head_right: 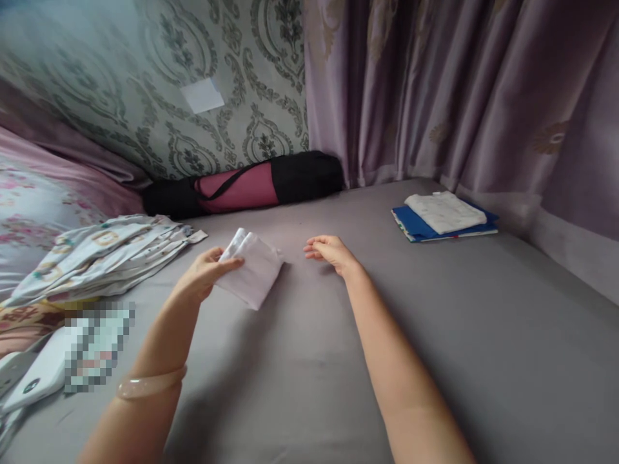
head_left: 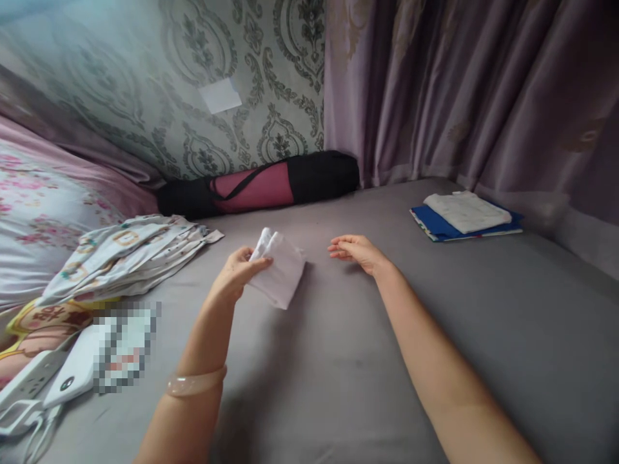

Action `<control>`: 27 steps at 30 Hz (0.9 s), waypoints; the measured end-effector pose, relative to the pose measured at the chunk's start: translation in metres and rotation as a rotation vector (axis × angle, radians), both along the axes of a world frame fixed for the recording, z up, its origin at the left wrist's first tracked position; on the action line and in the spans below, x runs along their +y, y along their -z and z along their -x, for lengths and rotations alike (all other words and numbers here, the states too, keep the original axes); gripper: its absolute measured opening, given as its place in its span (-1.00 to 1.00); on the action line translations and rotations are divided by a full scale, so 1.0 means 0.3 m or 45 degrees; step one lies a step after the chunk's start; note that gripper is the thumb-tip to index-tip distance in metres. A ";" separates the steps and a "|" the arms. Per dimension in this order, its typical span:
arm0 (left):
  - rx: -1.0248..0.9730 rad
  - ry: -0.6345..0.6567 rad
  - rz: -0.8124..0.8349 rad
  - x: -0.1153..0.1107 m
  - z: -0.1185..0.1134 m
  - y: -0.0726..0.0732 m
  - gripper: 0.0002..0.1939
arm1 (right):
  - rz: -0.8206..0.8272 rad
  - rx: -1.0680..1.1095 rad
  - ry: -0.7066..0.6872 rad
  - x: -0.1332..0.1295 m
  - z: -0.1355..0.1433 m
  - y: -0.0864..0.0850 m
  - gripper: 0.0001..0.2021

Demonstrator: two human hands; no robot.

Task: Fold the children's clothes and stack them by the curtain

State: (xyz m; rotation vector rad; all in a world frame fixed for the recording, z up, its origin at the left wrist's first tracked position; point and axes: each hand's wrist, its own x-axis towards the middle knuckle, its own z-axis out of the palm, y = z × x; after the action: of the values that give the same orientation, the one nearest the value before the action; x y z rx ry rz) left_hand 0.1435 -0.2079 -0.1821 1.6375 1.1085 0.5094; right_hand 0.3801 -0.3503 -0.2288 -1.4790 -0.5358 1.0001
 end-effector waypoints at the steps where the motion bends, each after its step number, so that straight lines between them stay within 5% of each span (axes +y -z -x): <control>1: 0.031 -0.008 -0.153 0.007 -0.006 -0.027 -0.60 | -0.001 0.007 0.016 -0.003 -0.005 -0.002 -0.87; 5: 0.434 -0.038 -0.852 0.008 -0.050 -0.086 -0.78 | -0.021 0.028 0.058 -0.006 -0.018 -0.004 -0.87; 8: 0.706 0.081 -1.147 -0.027 -0.112 -0.053 -0.76 | -0.041 0.042 0.079 -0.003 -0.020 -0.003 -0.85; 17: 0.774 0.314 -1.090 -0.174 -0.246 0.150 -0.70 | 0.000 -0.023 0.103 0.004 -0.024 0.009 -0.84; 22: 0.759 0.281 -1.024 -0.172 -0.235 0.183 -0.77 | 0.054 -0.186 -0.029 0.032 0.026 0.043 -0.88; 27: 0.611 0.156 -0.981 -0.152 -0.215 0.172 -0.73 | 0.071 0.253 -0.345 0.079 0.154 0.039 -0.52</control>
State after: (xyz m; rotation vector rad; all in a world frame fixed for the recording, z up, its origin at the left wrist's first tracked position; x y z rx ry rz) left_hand 0.2081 -0.2535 -0.2338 2.5840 1.2176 0.5079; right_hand 0.3338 -0.3266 -0.2405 -1.3595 -0.5771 1.3685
